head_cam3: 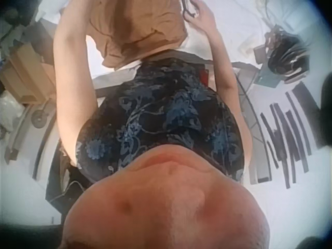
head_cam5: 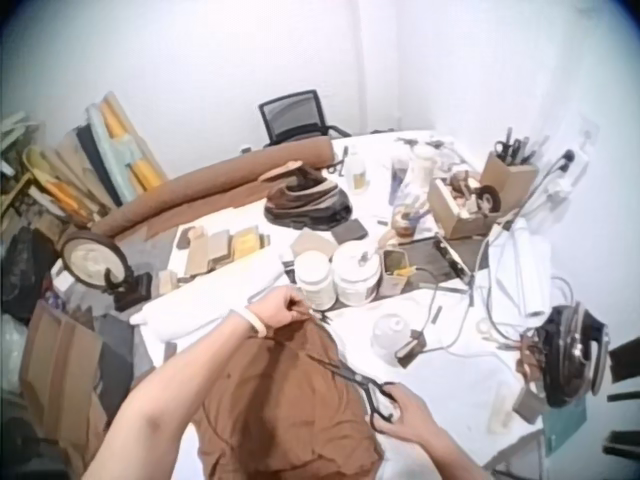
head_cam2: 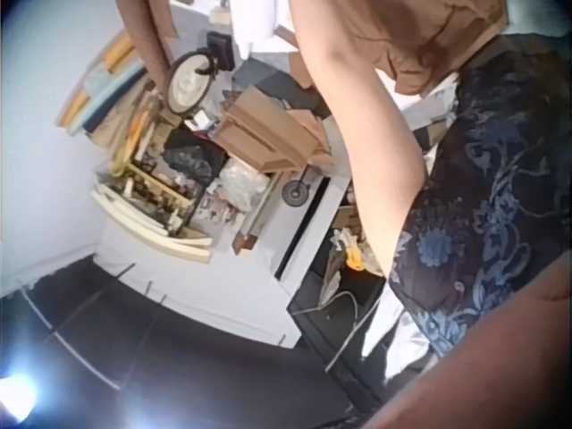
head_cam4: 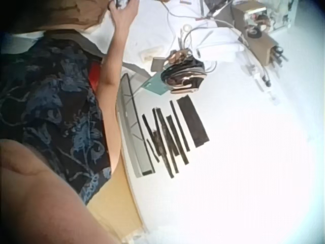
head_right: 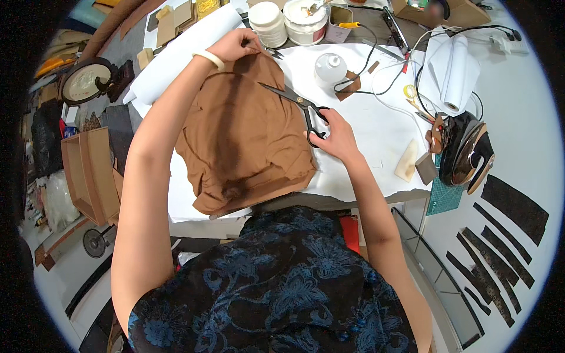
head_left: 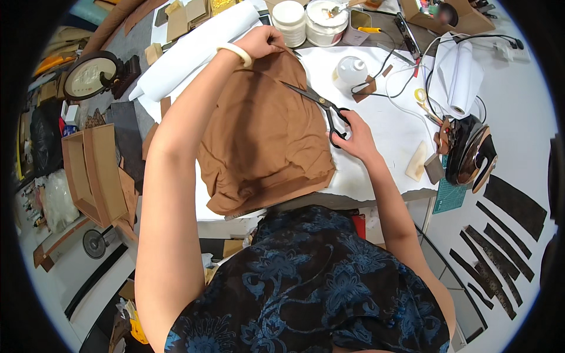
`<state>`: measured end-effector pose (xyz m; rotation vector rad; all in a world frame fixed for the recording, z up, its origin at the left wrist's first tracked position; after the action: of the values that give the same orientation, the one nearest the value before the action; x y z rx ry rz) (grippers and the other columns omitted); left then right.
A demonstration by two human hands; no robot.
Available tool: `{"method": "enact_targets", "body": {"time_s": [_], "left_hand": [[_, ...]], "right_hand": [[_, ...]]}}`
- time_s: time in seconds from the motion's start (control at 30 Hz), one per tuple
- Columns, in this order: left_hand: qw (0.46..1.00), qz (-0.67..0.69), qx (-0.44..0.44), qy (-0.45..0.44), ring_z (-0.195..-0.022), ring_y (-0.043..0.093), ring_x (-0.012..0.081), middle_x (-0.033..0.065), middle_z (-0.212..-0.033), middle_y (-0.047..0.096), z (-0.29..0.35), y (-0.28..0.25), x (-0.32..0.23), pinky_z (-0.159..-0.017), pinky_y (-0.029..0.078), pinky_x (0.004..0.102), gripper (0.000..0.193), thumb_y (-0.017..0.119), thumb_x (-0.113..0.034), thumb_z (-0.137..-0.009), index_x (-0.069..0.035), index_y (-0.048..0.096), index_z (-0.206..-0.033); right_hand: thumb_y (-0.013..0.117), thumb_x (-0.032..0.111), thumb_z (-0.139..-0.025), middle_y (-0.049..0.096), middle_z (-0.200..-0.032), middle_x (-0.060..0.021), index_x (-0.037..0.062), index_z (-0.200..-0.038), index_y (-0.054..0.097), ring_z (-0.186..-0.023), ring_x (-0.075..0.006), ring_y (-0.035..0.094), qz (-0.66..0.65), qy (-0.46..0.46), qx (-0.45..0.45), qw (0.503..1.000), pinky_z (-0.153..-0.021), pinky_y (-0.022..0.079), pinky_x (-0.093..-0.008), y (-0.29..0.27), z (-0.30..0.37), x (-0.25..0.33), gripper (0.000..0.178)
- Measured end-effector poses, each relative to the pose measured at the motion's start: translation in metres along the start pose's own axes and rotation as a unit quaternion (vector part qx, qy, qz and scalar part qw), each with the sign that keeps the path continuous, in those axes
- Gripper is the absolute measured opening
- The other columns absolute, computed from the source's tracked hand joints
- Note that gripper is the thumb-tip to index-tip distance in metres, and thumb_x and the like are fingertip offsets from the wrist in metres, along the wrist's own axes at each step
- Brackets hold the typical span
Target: The person uses a pair of scissors to cut a piece of brown fabric laid out on a white table. They carefully maneuver the scissors along the fabric's edge, trimming it into a specific shape while holding the material steady with their other hand.
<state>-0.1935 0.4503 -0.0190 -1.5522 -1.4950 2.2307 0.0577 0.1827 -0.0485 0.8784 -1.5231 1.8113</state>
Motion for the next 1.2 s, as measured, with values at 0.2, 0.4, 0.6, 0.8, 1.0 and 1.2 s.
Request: {"method": "enact_targets", "body": {"time_s": [0.2,0.4,0.6,0.8,1.0,1.2], "left_hand": [[0.996,0.017,0.039,-0.081,-0.085,0.069,0.0171,0.0062,-0.089,0.075,-0.005,0.007,0.012,-0.084,0.055,0.0318,0.008,0.072,0.000,-0.091,0.000,0.071,-0.098],[0.996,0.006,0.009,-0.086,-0.086,0.070,0.0212,0.0106,-0.089,0.075,-0.004,0.008,0.002,-0.084,0.055,0.0336,0.010,0.073,-0.005,-0.090,-0.002,0.072,-0.099],[0.992,-0.071,-0.027,-0.099,-0.106,0.068,0.0317,0.0143,-0.111,0.073,0.003,0.011,0.002,-0.093,0.054,0.0402,0.034,0.069,-0.001,-0.084,-0.005,0.067,-0.118],[0.967,-0.213,0.061,0.126,-0.130,0.052,0.0364,0.0145,-0.132,0.061,0.024,0.048,-0.067,-0.114,0.040,0.0457,0.070,0.064,0.000,-0.063,-0.006,0.060,-0.133],[0.973,-0.141,0.077,0.164,-0.125,0.057,0.0351,0.0152,-0.128,0.068,0.032,0.079,-0.089,-0.112,0.043,0.0462,0.053,0.060,0.001,-0.073,-0.005,0.067,-0.125],[0.980,0.073,-0.162,-0.085,-0.096,0.068,0.0342,0.0169,-0.102,0.072,0.062,0.064,-0.071,-0.086,0.055,0.0429,0.022,0.062,-0.006,-0.087,-0.001,0.070,-0.107]], "right_hand": [[0.085,0.035,-0.076,0.066,-0.107,-0.0132,-0.0030,-0.122,0.064,-0.091,-0.0279,0.064,0.020,0.016,0.008,1.000,-0.081,0.054,-0.0371,-0.010,0.020,-0.011,0.063],[0.087,0.029,-0.074,0.063,-0.099,-0.0085,-0.0031,-0.121,0.064,-0.085,-0.0196,0.056,-0.005,0.040,0.021,0.999,-0.076,0.050,-0.0318,-0.019,0.037,-0.011,0.061],[0.088,0.027,-0.073,0.062,-0.095,-0.0103,-0.0032,-0.119,0.066,-0.083,-0.0219,0.058,-0.001,-0.029,0.011,1.000,-0.075,0.051,-0.0338,-0.023,0.036,-0.002,0.060],[0.087,0.027,-0.073,0.063,-0.094,-0.0110,-0.0027,-0.118,0.066,-0.081,-0.0226,0.060,0.021,-0.037,0.014,0.999,-0.074,0.052,-0.0348,-0.026,0.040,-0.001,0.058],[0.087,0.025,-0.074,0.061,-0.091,-0.0092,-0.0023,-0.118,0.066,-0.078,-0.0215,0.057,0.021,-0.046,0.017,0.999,-0.071,0.050,-0.0338,-0.032,0.050,0.003,0.056],[0.086,0.021,-0.077,0.053,-0.088,-0.0010,-0.0048,-0.119,0.067,-0.077,-0.0103,0.048,-0.054,0.142,0.046,0.987,-0.066,0.040,-0.0255,-0.046,0.088,-0.027,0.053]]}}
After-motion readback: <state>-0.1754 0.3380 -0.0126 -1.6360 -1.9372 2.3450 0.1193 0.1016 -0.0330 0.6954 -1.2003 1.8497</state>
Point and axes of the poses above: each hand's wrist, its own z-axis away from the middle knuckle, its own y-axis out of the palm, x = y × z, the point moved 6 cm from there along -z, towards the middle knuckle
